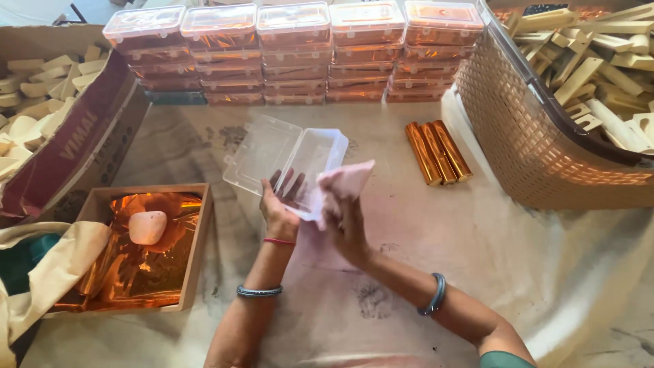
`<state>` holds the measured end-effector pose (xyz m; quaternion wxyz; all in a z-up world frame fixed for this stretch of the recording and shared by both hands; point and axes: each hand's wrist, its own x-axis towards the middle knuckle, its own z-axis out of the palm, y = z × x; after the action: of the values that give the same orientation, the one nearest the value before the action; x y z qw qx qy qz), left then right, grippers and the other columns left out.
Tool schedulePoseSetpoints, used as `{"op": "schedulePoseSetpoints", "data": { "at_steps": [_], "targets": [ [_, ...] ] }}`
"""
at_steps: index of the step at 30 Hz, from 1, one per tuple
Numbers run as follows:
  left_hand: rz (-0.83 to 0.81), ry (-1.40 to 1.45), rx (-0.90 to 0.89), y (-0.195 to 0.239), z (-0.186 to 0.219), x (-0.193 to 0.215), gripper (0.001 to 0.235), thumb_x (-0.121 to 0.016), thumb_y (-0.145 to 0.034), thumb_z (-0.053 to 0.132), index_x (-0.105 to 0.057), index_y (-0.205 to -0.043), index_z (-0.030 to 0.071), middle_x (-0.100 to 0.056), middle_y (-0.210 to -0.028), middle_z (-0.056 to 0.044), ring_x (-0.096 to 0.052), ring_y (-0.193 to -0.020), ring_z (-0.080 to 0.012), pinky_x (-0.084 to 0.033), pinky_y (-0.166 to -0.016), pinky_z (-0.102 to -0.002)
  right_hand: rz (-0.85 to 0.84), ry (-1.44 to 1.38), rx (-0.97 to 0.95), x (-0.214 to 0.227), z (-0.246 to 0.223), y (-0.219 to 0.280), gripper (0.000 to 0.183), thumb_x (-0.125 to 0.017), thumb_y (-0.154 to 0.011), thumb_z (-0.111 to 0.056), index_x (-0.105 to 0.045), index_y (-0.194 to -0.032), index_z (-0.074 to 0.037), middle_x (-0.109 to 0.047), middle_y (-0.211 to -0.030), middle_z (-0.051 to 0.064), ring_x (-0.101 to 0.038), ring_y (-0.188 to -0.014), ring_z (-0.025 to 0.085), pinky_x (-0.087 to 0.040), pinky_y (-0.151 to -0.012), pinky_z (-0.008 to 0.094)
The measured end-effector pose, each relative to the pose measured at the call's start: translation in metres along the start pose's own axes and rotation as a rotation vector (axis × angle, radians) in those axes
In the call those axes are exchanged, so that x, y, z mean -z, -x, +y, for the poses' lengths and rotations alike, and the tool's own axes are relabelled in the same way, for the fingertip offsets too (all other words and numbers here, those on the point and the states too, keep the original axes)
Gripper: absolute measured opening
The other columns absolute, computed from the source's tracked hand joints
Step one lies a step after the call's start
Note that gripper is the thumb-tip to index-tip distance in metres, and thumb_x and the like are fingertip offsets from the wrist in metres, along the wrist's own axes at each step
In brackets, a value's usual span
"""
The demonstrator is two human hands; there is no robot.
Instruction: The person wipes two small wooden blocks with a pink cloth, then wraps them together in a sheet of orange foil. They place the wrapped item on the floor and proceed to wipe the inside and outside of a clear plastic container with the same cloth.
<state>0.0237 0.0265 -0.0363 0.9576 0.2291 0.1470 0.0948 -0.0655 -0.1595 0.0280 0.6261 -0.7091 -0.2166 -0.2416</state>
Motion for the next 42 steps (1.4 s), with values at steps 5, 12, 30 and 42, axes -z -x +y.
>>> {"op": "schedulePoseSetpoints", "data": {
  "at_steps": [5,12,30,42],
  "targets": [
    [0.005,0.021,0.009,0.001,-0.001,0.009,0.056,-0.037,-0.107,0.050,-0.053,-0.131,0.002,-0.063,-0.133,-0.023,-0.067,-0.112,-0.0463,-0.054,-0.097,-0.058,-0.045,0.182,0.168,0.003,0.017,-0.014,0.032,-0.063,-0.101,-0.006,-0.055,-0.132,-0.004,-0.054,-0.117,0.012,-0.058,-0.091,0.019,-0.050,-0.070,0.032],
    [-0.102,-0.009,0.053,-0.005,-0.021,0.017,0.053,-0.042,-0.108,0.046,-0.054,-0.125,-0.003,-0.067,-0.128,-0.026,-0.067,-0.111,-0.0480,-0.056,-0.097,-0.057,0.049,0.132,0.171,0.003,0.007,-0.008,0.032,-0.059,-0.101,-0.002,-0.054,-0.133,-0.006,-0.053,-0.112,0.013,-0.053,-0.086,0.023,-0.048,-0.072,0.036],
    [-0.316,-0.217,0.201,0.065,0.003,-0.040,0.043,-0.056,-0.103,0.044,-0.061,-0.113,0.003,-0.072,-0.113,-0.019,-0.071,-0.104,-0.0334,-0.056,-0.096,-0.046,0.063,-0.642,-0.205,0.048,0.003,-0.074,0.027,-0.051,-0.107,-0.018,-0.058,-0.126,-0.001,-0.062,-0.120,0.007,-0.058,-0.112,0.015,-0.048,-0.101,0.032],
    [-0.329,-0.318,0.070,0.076,-0.004,-0.058,0.060,-0.064,-0.096,0.052,-0.058,-0.136,0.007,-0.063,-0.130,-0.003,-0.057,-0.123,-0.0174,-0.048,-0.106,-0.036,-0.096,-1.268,-0.464,0.047,0.038,-0.085,0.017,-0.060,-0.104,-0.024,-0.061,-0.113,-0.009,-0.062,-0.106,0.007,-0.061,-0.100,0.021,-0.053,-0.089,0.041]
  ]
}}
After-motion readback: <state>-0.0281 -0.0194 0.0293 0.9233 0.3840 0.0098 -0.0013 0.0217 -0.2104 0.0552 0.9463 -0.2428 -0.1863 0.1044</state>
